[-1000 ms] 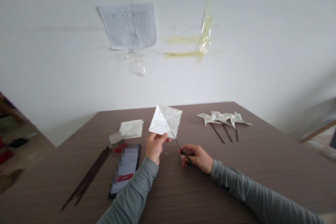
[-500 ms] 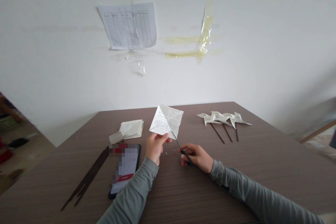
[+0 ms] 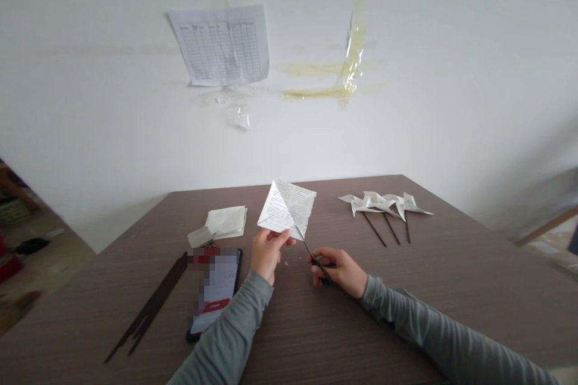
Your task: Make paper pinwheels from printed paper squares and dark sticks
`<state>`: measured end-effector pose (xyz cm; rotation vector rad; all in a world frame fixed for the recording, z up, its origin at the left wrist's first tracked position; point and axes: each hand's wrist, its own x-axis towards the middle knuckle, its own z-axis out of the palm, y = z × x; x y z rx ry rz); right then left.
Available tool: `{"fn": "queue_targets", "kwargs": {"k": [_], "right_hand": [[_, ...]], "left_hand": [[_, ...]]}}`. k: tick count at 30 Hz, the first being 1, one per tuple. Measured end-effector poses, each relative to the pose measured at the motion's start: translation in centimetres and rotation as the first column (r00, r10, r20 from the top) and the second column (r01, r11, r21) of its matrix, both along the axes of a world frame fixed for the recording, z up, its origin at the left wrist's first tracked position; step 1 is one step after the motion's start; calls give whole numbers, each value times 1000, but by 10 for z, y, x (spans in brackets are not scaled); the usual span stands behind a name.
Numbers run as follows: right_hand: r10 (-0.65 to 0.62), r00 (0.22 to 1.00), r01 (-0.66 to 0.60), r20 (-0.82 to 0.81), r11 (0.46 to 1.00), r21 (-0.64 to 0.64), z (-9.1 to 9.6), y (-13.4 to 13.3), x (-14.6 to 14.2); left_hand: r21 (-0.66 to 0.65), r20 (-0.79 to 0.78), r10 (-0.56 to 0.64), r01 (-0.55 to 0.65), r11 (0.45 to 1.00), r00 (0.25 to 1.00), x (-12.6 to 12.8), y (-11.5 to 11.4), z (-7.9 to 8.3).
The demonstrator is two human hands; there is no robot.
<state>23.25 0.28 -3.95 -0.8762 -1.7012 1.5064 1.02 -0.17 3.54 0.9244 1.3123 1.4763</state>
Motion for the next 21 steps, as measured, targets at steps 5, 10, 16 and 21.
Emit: {"fn": "queue_targets", "kwargs": {"k": [5,10,16,21], "right_hand": [[-8,1000,8,2,1000,3,3,-2,0],[-21,1000,21,-6,1000,3,7,-3,-1],[-11,1000,11,9,1000,5,10,-4,0],[-19,1000,19,-4,1000,11,10,-4,0]], "left_hand": [[-8,-11,-3,2,1000,1000,-1,0,-1],[-8,-18,-3,2,1000,1000,-1,1,-3],[-17,-26,-3,2,1000,1000,-1,3,-4],[-9,-14,-22,22,1000,1000,-2,2,-3]]}}
